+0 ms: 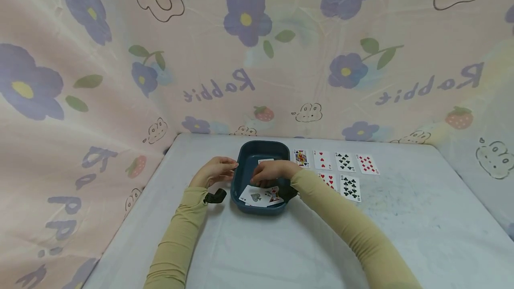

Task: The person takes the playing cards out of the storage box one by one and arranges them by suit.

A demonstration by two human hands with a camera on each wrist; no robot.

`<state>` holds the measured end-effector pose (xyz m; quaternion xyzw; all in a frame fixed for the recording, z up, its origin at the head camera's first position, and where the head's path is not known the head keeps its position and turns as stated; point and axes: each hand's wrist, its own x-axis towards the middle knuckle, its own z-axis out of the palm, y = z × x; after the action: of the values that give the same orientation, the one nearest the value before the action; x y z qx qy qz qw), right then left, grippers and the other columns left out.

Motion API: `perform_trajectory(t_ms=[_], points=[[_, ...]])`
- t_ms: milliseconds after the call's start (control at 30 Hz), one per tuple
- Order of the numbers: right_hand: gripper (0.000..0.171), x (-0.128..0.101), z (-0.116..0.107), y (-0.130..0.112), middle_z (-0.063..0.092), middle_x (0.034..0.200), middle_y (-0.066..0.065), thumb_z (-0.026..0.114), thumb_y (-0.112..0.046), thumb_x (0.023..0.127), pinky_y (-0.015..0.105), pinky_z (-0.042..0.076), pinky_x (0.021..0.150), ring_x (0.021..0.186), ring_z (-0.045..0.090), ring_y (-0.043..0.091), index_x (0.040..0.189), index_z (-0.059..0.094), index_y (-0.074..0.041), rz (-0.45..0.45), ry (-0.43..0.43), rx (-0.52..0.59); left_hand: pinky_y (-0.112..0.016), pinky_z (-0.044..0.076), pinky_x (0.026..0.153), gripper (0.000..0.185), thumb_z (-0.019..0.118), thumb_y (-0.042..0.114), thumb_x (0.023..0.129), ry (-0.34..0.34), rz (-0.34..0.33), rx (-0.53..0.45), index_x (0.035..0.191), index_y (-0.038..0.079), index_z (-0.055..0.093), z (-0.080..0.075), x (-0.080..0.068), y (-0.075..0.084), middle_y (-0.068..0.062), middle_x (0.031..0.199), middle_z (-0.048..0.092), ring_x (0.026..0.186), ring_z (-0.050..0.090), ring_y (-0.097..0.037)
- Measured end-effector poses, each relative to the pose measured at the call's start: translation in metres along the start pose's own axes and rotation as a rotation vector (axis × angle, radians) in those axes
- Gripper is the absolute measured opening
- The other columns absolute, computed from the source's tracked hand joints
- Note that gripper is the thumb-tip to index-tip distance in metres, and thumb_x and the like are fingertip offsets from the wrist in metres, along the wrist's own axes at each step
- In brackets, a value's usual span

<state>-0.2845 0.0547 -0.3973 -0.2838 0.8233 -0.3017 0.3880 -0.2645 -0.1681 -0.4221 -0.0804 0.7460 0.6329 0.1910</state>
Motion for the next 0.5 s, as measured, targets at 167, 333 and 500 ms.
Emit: perform_trajectory(t_ms=[167, 333, 500], points=[[0.032, 0.0002, 0.0009, -0.0005, 0.066, 0.102, 0.014, 0.058, -0.022, 0.096, 0.038, 0.052, 0.086, 0.096, 0.064, 0.025, 0.12, 0.062, 0.0, 0.009, -0.01, 0.039, -0.027, 0.055, 0.069, 0.028, 0.063, 0.016, 0.094, -0.002, 0.005, 0.005, 0.115, -0.003, 0.06, -0.0002, -0.0008, -0.0007, -0.01, 0.096, 0.062, 0.078, 0.06, -0.016], [0.036, 0.0022, 0.0018, 0.0011, 0.065, 0.103, 0.009, 0.061, -0.023, 0.094, 0.036, 0.052, 0.084, 0.094, 0.063, 0.022, 0.123, 0.06, -0.001, 0.016, 0.018, 0.016, -0.027, 0.055, 0.069, 0.028, 0.062, 0.015, 0.095, -0.005, 0.009, 0.0, 0.115, -0.003, 0.06, -0.0006, 0.0, -0.0017, -0.01, 0.097, 0.063, 0.079, 0.06, -0.017], [0.038, 0.0017, 0.0018, -0.0008, 0.06, 0.107, 0.003, 0.071, -0.023, 0.087, 0.033, 0.049, 0.085, 0.093, 0.058, 0.018, 0.12, 0.062, -0.004, 0.01, 0.066, -0.058, -0.027, 0.055, 0.068, 0.027, 0.062, 0.016, 0.095, 0.0, 0.008, -0.002, 0.115, -0.003, 0.06, -0.0003, 0.0005, -0.0026, -0.009, 0.095, 0.062, 0.078, 0.06, -0.016]])
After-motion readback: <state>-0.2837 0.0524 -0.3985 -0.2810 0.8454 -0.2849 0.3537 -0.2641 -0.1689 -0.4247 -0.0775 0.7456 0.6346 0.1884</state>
